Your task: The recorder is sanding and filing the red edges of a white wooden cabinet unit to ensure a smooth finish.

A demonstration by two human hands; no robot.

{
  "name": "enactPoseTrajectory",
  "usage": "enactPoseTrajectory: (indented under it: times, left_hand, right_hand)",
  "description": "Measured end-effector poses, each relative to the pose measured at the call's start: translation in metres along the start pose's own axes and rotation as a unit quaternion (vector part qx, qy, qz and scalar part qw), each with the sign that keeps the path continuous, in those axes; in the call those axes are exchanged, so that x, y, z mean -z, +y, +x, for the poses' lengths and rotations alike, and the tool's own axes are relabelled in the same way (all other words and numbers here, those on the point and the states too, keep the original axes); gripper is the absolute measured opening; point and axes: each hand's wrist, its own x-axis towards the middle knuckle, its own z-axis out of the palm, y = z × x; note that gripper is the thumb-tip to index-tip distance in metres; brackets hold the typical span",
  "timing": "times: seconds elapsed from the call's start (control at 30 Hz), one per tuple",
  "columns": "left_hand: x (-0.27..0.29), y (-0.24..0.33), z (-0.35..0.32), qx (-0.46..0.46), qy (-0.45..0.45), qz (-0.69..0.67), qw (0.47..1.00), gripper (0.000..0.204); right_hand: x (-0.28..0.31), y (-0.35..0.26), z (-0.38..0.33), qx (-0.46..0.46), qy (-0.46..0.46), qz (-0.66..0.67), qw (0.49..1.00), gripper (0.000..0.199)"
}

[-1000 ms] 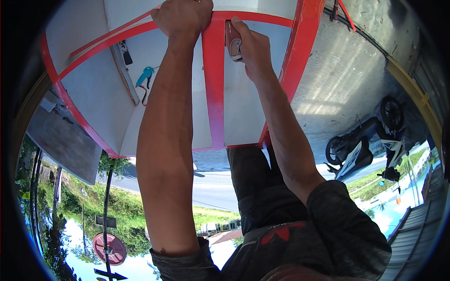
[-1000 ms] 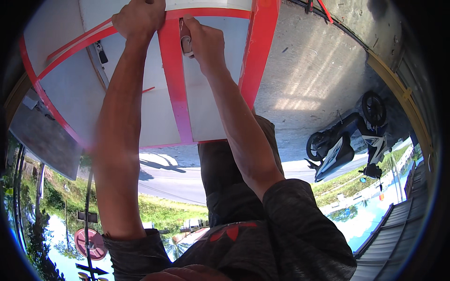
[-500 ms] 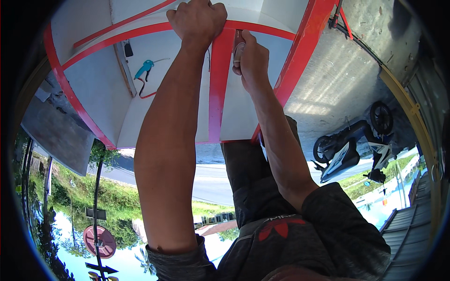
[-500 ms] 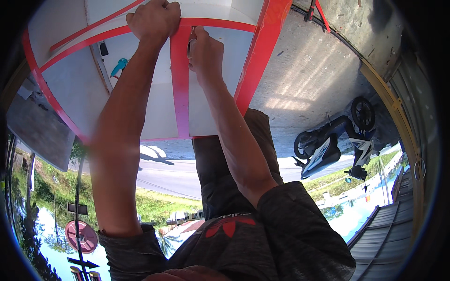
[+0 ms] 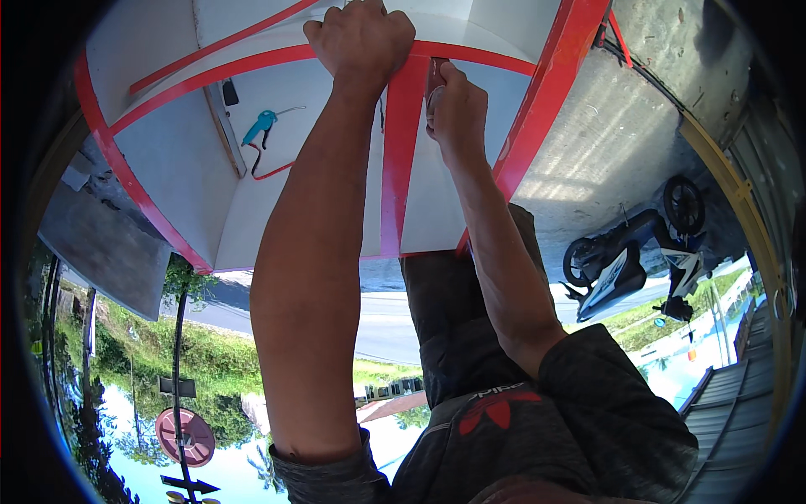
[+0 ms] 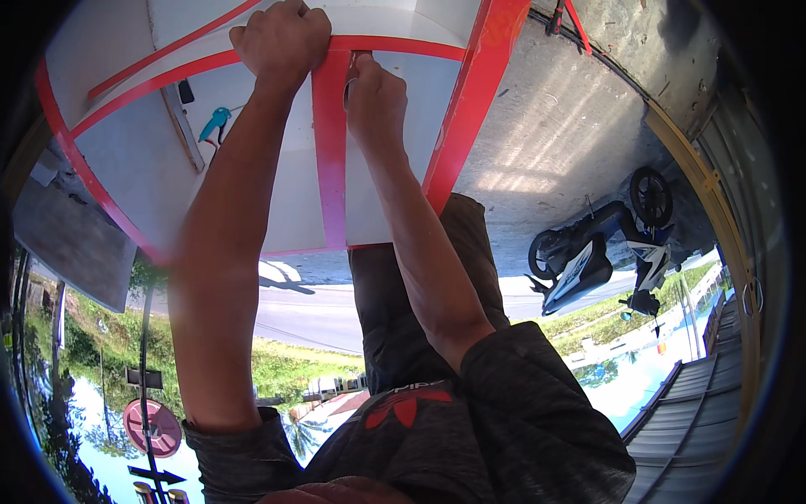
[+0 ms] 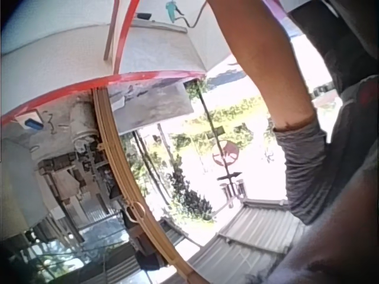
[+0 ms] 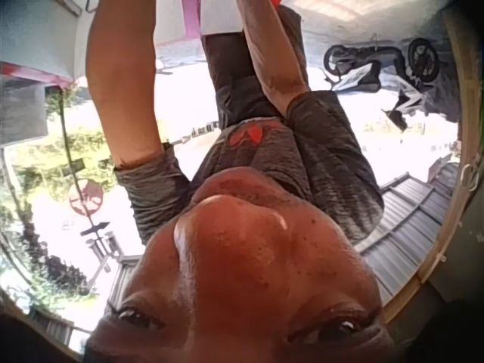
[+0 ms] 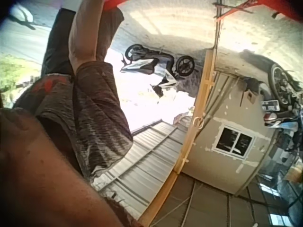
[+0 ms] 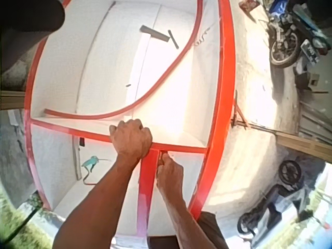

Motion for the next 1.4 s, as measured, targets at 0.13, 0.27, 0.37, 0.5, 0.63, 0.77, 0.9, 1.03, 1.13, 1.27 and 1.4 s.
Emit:
enactPoseTrajectory:
  times: [0.13,0.27,0.37,0.5,0.63,0.77,0.9,1.03,1.13,1.27,1.4]
  left_hand:
    - [0.002,-0.006,-0.004,0.013,-0.012,-0.012,1.000,0.030]
    - [0.006,0.004,-0.003,0.007,-0.027,-0.007,1.000,0.031]
    - [0.000,0.001,0.001,0.005,-0.004,0.010,1.000,0.031]
    - [-0.006,-0.006,0.001,0.006,0.033,0.027,0.999,0.030]
    - [-0.016,-0.009,0.004,-0.011,0.085,0.017,0.996,0.030]
    - [-0.031,-0.021,0.006,-0.017,0.105,0.011,0.994,0.029]
    - [-0.048,-0.039,0.019,-0.042,0.106,0.020,0.993,0.036]
    - [-0.034,-0.037,0.015,-0.042,0.035,0.044,0.998,0.037]
    - [-0.026,-0.014,0.006,-0.006,0.097,0.017,0.995,0.028]
    - [-0.027,-0.017,0.008,-0.012,0.132,0.022,0.991,0.027]
    - [-0.025,-0.014,0.006,0.004,0.105,0.038,0.994,0.027]
  right_hand:
    - [-0.001,0.000,-0.009,0.020,-0.005,0.015,1.000,0.047]
    - [-0.001,0.012,0.003,0.076,0.001,-0.017,0.997,0.047]
    - [0.000,0.016,0.017,0.023,-0.028,0.002,0.999,0.047]
    - [-0.002,0.022,-0.015,0.099,-0.036,-0.006,0.994,0.048]
    - [-0.005,0.008,0.018,0.022,-0.075,0.040,0.996,0.039]
    - [-0.003,0.015,-0.012,0.133,-0.041,0.038,0.990,0.046]
    - [-0.005,0.012,0.018,0.082,-0.063,-0.007,0.995,0.047]
    - [0.005,0.008,-0.011,0.105,-0.053,0.067,0.991,0.046]
    - [0.004,0.002,0.000,0.096,-0.055,0.026,0.994,0.045]
    - [0.004,-0.009,-0.002,0.026,-0.092,0.053,0.994,0.046]
    - [-0.001,0.000,-0.001,0.049,-0.077,0.042,0.995,0.046]
